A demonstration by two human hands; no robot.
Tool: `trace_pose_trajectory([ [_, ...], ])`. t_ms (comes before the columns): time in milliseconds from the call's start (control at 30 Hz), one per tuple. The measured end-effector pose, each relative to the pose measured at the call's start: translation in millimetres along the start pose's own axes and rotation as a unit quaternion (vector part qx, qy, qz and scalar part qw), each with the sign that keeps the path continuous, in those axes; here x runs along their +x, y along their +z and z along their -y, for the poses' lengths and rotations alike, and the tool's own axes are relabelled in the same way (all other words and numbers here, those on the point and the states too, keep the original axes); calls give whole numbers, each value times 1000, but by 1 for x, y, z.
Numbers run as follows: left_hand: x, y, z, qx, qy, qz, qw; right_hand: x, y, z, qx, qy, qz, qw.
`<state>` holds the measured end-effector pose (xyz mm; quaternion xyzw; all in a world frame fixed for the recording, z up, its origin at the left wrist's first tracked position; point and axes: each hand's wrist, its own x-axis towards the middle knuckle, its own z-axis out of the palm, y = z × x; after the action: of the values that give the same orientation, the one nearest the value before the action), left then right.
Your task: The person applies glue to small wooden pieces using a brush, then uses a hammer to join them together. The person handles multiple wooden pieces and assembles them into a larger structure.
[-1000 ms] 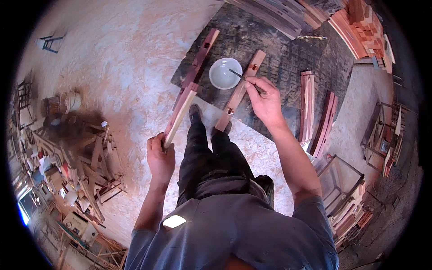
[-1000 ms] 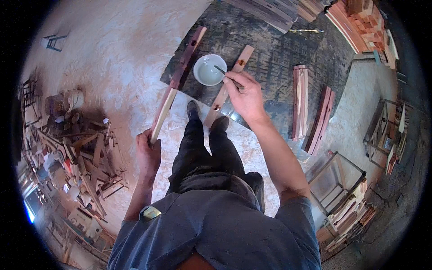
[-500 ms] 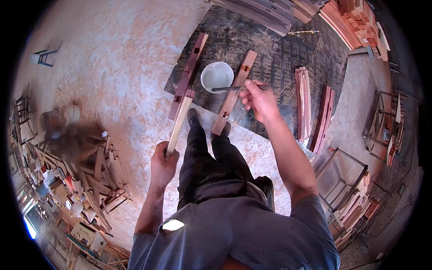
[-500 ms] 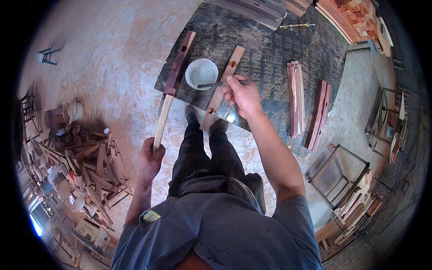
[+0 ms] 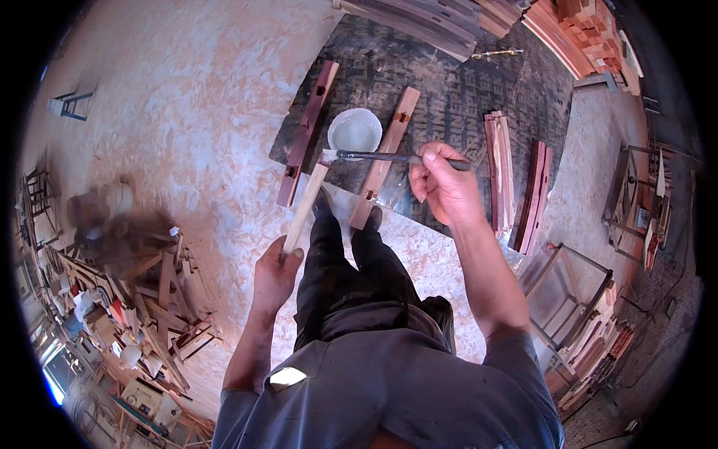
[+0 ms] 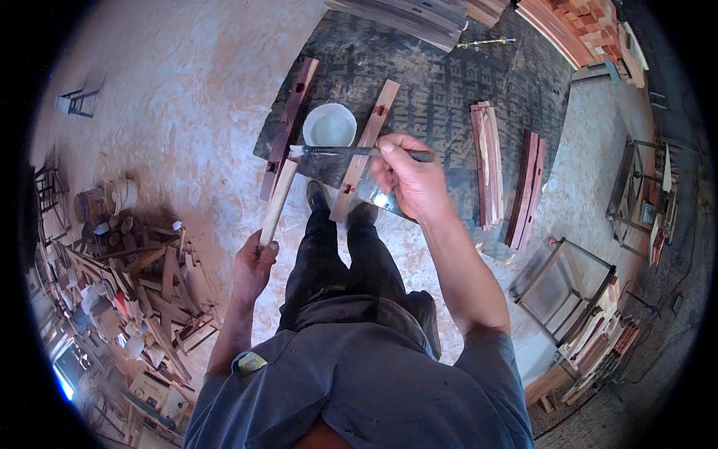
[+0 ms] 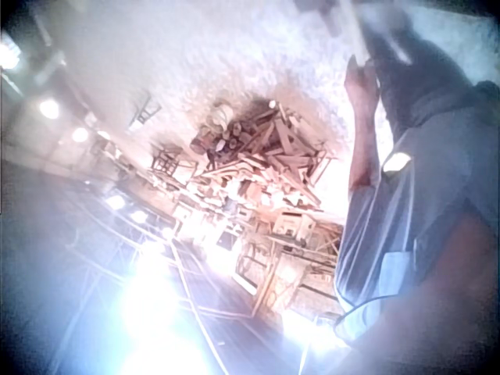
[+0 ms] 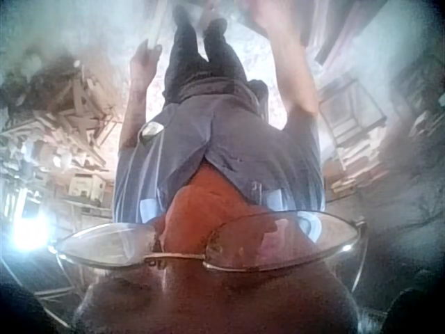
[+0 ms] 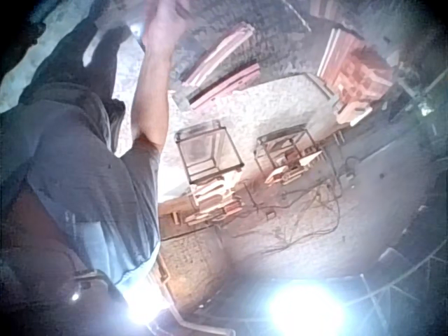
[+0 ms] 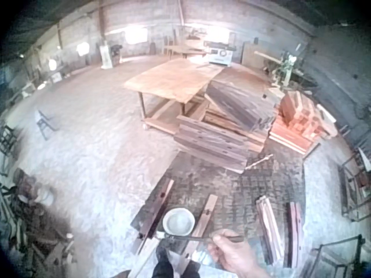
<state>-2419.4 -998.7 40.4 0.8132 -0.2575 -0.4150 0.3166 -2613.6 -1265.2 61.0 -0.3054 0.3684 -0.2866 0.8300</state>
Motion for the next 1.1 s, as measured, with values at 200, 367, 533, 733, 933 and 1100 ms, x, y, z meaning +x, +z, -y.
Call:
trace_pose_trajectory([
  [200,-1,-2,-2,5,5,20,1000,1,-11,0,-89,18,-35,995],
  [367,-2,-1,-5,17,11,26,999,-4,-13,5,-95,-11,-9,995],
  [533,1,2,1,3,24,5,1000,-6,-13,4,-164,-4,-8,986],
  [733,1,3,4,107,101,-79,986,-19,-10,22,-152,-38,-48,987],
  [933,1,7,-9,142,115,-129,975,-27,-5,15,-226,-57,-28,972],
  [1100,1,7,-9,147,128,-127,973,-25,-4,9,-240,-40,-16,970],
])
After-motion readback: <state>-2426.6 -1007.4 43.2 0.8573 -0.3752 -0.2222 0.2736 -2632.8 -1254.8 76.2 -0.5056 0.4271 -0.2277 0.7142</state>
